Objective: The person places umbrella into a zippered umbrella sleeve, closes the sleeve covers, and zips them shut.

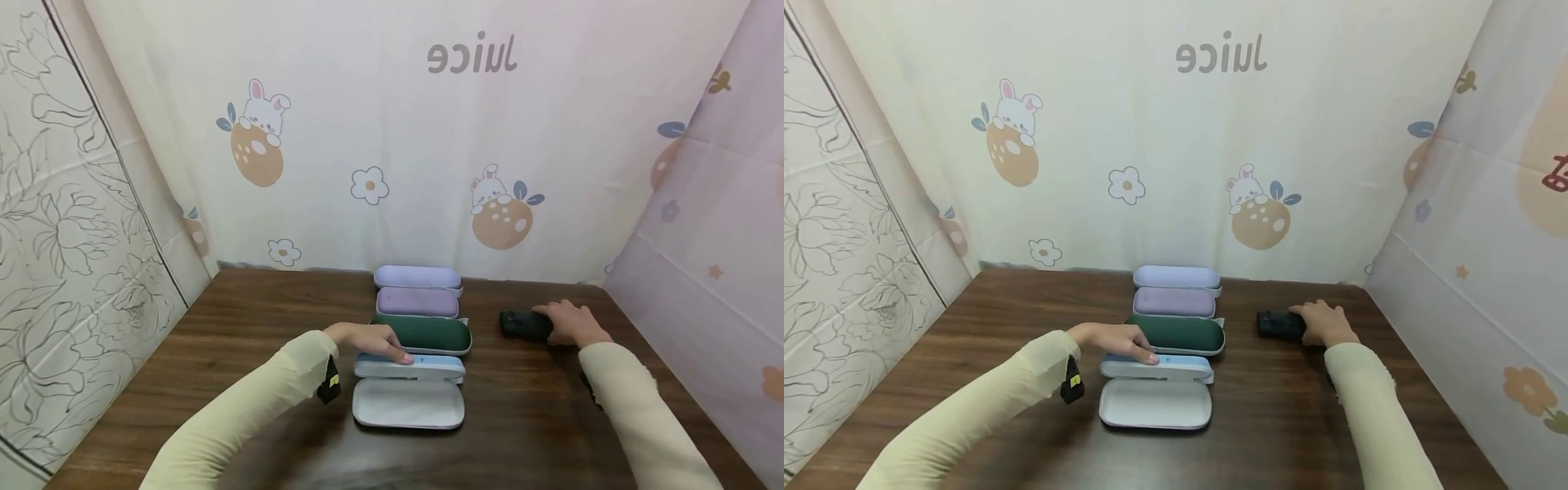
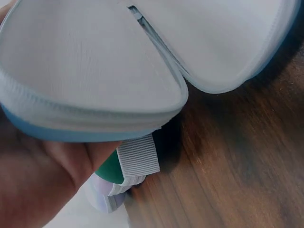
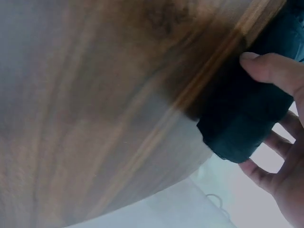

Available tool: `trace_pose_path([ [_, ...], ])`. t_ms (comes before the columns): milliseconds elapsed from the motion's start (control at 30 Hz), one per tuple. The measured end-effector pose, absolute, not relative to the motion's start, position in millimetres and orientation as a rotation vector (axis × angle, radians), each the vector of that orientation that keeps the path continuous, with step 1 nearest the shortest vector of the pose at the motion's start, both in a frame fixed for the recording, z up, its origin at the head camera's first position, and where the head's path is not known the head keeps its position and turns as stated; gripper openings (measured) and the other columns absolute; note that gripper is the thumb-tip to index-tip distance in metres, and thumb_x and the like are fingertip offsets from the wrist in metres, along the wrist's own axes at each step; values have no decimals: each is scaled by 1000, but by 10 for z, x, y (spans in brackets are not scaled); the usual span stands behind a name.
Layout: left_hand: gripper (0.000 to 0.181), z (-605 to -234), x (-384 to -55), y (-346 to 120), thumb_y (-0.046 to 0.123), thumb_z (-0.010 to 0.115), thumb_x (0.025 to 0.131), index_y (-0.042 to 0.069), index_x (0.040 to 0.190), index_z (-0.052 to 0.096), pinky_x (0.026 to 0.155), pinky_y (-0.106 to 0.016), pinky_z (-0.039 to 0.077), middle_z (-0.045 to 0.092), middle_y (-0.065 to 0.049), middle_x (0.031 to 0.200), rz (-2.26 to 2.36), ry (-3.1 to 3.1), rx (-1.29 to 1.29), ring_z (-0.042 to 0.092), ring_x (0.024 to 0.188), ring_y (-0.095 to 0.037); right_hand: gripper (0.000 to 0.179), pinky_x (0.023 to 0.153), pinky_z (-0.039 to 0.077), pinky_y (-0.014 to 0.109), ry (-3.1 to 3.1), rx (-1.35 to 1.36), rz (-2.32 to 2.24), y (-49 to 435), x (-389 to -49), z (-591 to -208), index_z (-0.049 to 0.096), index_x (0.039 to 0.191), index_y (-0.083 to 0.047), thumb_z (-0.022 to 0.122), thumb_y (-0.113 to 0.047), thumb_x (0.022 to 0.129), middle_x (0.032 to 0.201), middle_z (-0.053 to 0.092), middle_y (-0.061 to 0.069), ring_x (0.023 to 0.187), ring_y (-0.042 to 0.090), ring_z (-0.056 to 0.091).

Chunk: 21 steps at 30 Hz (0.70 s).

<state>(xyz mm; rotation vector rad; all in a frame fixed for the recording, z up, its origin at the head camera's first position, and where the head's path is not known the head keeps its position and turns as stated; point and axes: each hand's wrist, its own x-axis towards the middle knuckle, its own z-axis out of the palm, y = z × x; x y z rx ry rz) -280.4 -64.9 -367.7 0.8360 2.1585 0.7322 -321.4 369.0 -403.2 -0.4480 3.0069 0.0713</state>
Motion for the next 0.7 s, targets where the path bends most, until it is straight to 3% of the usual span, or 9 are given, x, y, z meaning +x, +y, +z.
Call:
trace_pose_path([
  [300, 43, -3681, -2814, -643, 38, 57, 93, 7, 121, 66, 99, -42, 40, 59, -3, 128, 770, 2145, 775, 51, 120, -18, 68, 74, 42, 65, 3038, -408, -22, 3683, -3028, -4003, 54, 132, -2, 80, -20, 72, 123, 54, 28, 109, 47, 47],
  [700, 41, -3658, -2824, -621, 38, 54, 95, 8, 119, 67, 96, -37, 43, 61, -2, 125, 692, 2174, 847, 54, 116, -15, 66, 57, 47, 47, 3078, -627, 2, 3447, -2563, -3686, 60, 126, -6, 83, -24, 67, 113, 60, 20, 95, 36, 56],
])
